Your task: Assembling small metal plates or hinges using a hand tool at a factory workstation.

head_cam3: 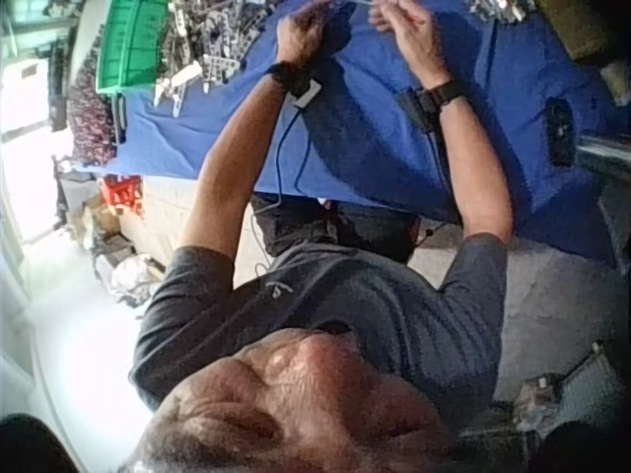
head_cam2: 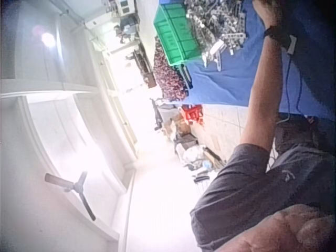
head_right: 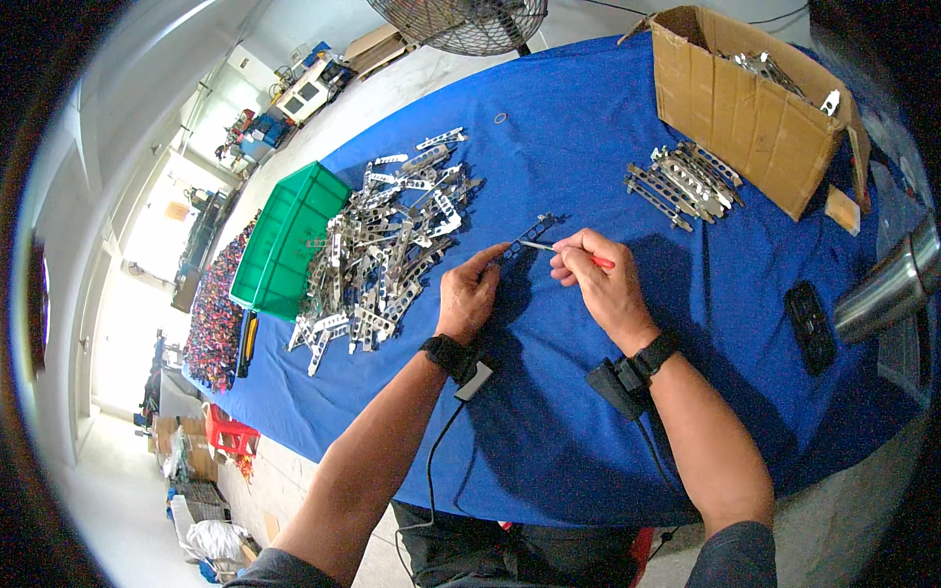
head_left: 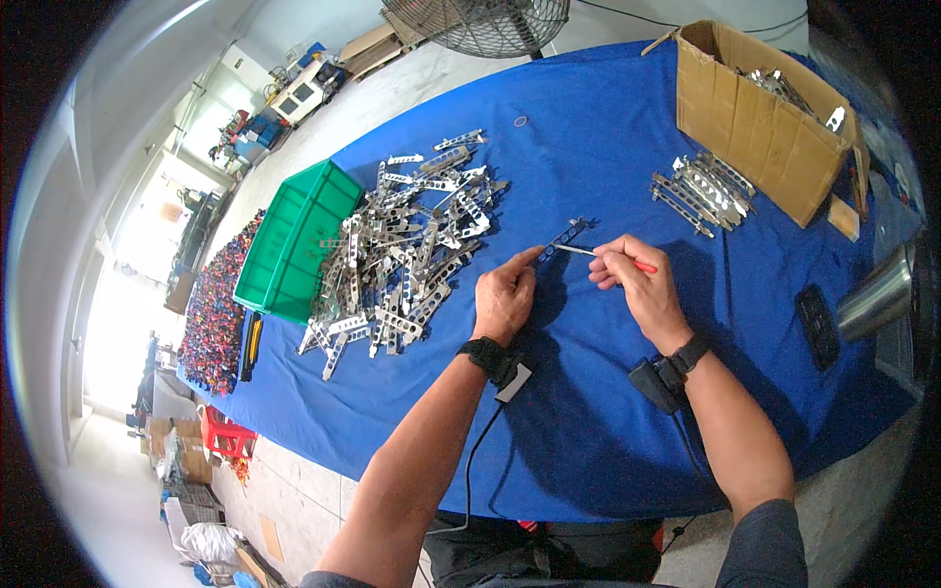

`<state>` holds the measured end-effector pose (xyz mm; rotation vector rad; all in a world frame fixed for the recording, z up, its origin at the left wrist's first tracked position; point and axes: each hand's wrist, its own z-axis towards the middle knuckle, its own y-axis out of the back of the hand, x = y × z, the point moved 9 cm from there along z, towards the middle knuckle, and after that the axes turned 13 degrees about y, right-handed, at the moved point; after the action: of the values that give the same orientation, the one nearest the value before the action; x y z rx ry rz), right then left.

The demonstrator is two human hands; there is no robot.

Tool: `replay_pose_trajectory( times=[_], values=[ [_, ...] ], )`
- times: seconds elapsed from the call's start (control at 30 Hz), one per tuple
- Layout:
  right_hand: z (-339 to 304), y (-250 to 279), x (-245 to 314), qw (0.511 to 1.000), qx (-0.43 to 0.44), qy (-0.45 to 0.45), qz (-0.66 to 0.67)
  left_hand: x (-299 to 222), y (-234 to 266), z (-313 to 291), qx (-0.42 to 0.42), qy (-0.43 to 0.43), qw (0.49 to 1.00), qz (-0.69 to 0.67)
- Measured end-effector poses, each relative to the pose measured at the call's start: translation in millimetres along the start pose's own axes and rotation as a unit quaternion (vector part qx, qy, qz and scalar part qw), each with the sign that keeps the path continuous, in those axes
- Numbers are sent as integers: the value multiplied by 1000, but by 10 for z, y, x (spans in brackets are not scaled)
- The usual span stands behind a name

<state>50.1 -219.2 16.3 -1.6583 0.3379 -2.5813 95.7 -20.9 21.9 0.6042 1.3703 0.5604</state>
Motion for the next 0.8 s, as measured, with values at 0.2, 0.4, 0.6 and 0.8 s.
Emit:
replay_pose_trajectory(
  times=[0.2, 0.4, 0.6, 0.8],
  values=[
    [15, 29, -1, 1000, -9, 7, -5, 1, 0, 3, -2, -9, 1000, -5],
    [15, 50, 10, 1000, -8, -2, -24, -5, 5, 7, 0, -6, 1000, 7],
    [5, 18, -22, 999, 11, -6, -39, 7, 6, 3, -1, -8, 1000, 5],
    [21, 34, 8, 1000, -9, 7, -16, -6, 1, 4, -3, -12, 1000, -2]
  ],
)
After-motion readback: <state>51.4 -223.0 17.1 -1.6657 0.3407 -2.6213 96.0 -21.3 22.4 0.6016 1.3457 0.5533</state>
